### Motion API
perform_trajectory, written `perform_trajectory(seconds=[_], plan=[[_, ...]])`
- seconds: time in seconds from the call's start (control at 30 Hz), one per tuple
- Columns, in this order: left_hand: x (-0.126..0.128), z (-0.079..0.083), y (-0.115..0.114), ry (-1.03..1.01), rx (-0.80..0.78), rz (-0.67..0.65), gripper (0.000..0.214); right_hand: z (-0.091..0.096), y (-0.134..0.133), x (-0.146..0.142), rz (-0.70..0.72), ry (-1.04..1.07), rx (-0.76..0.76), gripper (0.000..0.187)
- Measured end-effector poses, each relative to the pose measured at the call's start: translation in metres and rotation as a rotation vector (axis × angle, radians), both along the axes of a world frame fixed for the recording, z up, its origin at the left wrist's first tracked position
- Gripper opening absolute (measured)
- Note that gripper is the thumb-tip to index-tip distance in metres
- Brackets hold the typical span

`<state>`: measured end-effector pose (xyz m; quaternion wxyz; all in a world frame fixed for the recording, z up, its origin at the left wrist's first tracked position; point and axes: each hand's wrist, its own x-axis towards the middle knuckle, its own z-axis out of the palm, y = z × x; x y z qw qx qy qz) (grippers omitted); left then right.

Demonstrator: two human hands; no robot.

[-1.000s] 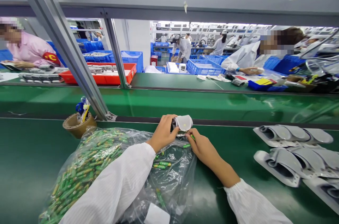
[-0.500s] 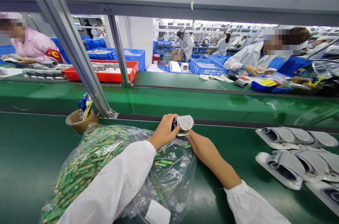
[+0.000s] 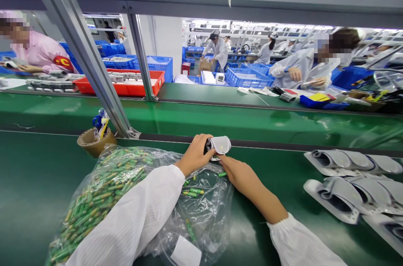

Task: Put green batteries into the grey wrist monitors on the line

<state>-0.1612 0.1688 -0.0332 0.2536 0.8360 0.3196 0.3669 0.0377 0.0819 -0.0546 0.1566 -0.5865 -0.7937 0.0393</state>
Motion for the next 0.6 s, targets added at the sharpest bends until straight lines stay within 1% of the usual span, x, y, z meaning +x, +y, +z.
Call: perform_trajectory(seconds=[0.1,0.17,0.23,0.33,0.4,0.43,0.5,0.6], plan=[[-0.0001,0.0005,-0.0006,0.005,-0.003,-0.017,0.036,-0.0016,0.0008,-0.0005,-0.043,-0.034,-0.052,0.034],[0.0001,0.0002,-0.0004,0.009,0.001,-0.024,0.036,-0.0027,0.0014,-0.0002,-0.047,-0.026,-0.061,0.031],[0.0003,-0.0004,0.0001,0.013,0.01,-0.011,0.035,-0.0035,0.0017,0.0005,-0.02,0.011,-0.011,0.032],[0.0009,-0.0017,0.001,0.014,0.019,0.025,0.034,-0.0034,0.0007,0.0005,0.009,0.036,0.135,0.035],[0.0013,-0.0023,0.0011,0.013,0.003,0.054,0.033,-0.0028,-0.0006,-0.0007,-0.006,-0.018,0.206,0.039],[0.0015,-0.0024,0.0009,0.012,-0.015,0.066,0.033,-0.0025,-0.0013,-0.0017,-0.024,-0.064,0.216,0.039],[0.0015,-0.0022,0.0005,0.012,-0.057,0.071,0.034,-0.0018,-0.0024,-0.0039,-0.074,-0.161,0.186,0.038],[0.001,-0.0016,0.0002,0.0,-0.103,0.039,0.035,-0.0009,-0.0029,-0.0059,-0.124,-0.251,0.092,0.036]])
